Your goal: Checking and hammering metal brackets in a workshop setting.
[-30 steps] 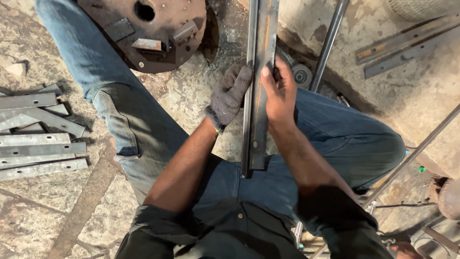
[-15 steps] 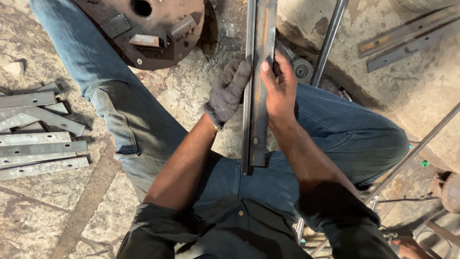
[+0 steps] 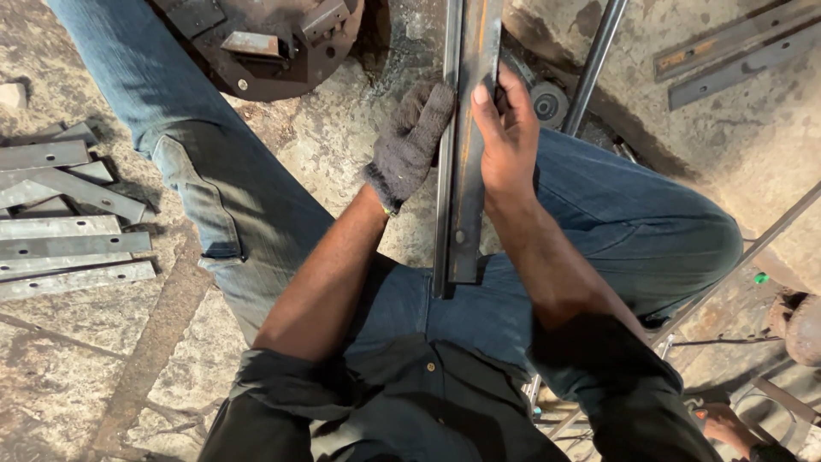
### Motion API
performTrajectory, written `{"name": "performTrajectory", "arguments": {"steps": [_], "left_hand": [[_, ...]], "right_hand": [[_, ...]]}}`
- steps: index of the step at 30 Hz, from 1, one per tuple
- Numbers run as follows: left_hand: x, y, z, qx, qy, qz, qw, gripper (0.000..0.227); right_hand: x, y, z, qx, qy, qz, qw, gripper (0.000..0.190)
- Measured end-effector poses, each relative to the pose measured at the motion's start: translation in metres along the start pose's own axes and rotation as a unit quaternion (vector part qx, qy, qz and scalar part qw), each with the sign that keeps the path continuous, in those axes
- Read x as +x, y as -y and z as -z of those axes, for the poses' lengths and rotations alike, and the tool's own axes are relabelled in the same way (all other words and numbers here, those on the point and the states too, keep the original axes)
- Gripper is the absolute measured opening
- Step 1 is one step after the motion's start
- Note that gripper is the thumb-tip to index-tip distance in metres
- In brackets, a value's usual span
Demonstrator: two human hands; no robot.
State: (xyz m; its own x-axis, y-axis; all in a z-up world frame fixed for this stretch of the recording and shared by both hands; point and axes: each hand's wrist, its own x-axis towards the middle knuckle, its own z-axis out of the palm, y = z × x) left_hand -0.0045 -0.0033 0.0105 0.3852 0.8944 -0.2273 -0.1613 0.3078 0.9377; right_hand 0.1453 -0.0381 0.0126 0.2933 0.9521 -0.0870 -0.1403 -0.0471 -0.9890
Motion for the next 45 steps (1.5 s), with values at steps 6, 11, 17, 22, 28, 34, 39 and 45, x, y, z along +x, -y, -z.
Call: {"name": "performTrajectory", "arguments": {"steps": [6,11,17,22,28,34,39,45], "left_hand": [[0.002,-0.001,0.001,0.021,0.003,-0.027,0.999,0.036],[0.001,-0.010,-0.001,0.001,-0.006,0.020,1.000,0.036],[0.013,0.014,0.010,0.075,-0.014,0.017,0.997,0.038],[0.034,0.040,0.033,0.166,-0.081,0.031,0.982,0.044],[0.033,0.106,0.053,0.437,0.004,0.245,0.865,0.051],[0.042,0.069,0.056,0.486,-0.177,0.014,0.856,0.080],[0.062,-0.001,0.072,0.499,-0.120,-0.238,0.825,0.042],[0.037,0.003,0.081,0.671,0.079,-0.194,0.711,0.015]], "right_hand": [[0.002,0.002,-0.001,-0.032,-0.005,0.004,0.999,0.034],[0.001,0.009,-0.005,-0.037,-0.011,-0.011,0.999,0.036],[0.001,0.017,-0.008,0.028,-0.012,-0.033,0.999,0.038],[0.007,0.024,-0.001,0.066,-0.035,-0.099,0.992,0.040],[0.015,0.013,0.019,0.062,0.050,-0.077,0.994,0.042],[0.022,0.016,0.039,-0.073,0.102,-0.201,0.972,0.051],[0.008,0.080,0.037,-0.096,0.235,-0.127,0.959,0.049],[0.029,0.028,0.056,0.117,0.316,-0.022,0.941,0.047]]}}
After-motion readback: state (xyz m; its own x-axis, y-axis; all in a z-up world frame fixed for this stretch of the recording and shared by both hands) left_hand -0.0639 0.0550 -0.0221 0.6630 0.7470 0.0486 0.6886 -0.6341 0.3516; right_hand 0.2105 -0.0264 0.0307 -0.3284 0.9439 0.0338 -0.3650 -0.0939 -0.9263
